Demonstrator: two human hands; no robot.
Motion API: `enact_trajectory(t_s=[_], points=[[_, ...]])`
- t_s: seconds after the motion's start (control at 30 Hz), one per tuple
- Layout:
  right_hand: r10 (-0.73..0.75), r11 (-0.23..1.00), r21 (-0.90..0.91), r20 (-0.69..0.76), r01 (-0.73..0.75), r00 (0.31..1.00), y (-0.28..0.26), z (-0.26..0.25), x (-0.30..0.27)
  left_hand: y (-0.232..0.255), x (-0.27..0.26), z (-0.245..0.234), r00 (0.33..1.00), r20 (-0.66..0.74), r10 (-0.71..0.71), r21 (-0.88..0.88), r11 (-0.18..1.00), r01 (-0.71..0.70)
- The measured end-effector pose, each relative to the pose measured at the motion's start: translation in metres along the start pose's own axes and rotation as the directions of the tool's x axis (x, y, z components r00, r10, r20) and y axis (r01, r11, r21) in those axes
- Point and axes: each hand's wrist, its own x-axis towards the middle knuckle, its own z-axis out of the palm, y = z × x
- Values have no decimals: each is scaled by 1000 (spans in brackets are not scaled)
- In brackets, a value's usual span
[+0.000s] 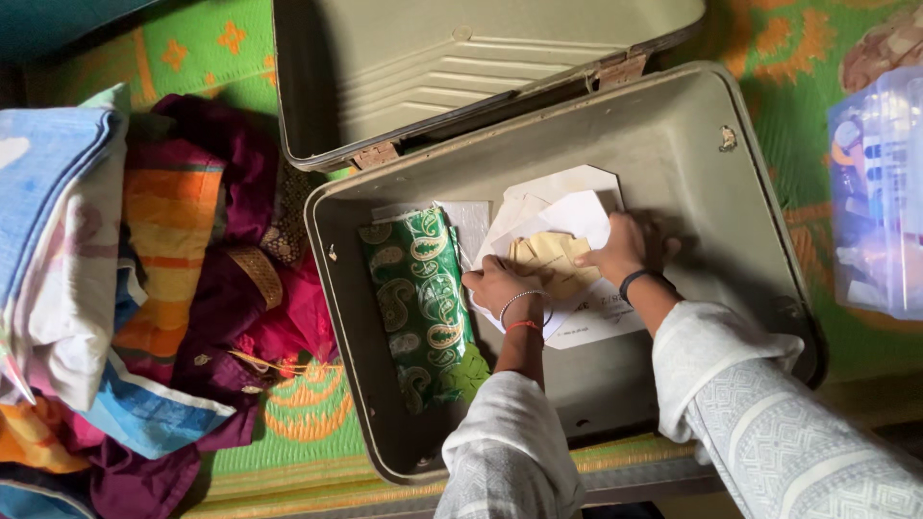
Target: The person removes items from a suitcase, including pieces of clothing, a colorful towel, and several envelopes and papers, unfolding some items and placing them on the bed.
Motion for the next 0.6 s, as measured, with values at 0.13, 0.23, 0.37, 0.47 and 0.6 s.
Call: enact_trajectory(t_s=[0.13, 0.23, 0.37, 0.47, 0.6], points=[[-146, 989, -5, -138, 147, 980, -26, -20, -19, -4, -4, 1, 998, -6, 57, -5, 998, -57], [-5, 986, -169, 2, 5, 1000, -53, -46, -46, -12, -8, 9, 987, -86, 136, -43, 989, -140], [-189, 975, -135, -87, 177, 978, -63, -51, -62, -29, -9, 11, 954, -100, 284, 24, 959, -283], [-325, 944, -2, -178, 330, 929, -61, -47, -83, -49, -26, 8, 970, -17, 242, -538, 816, -213], [-317, 902, 286, -66, 323, 946, -74, -70, -117, -77, -41, -8, 991, 35, 131, -583, 808, -86]])
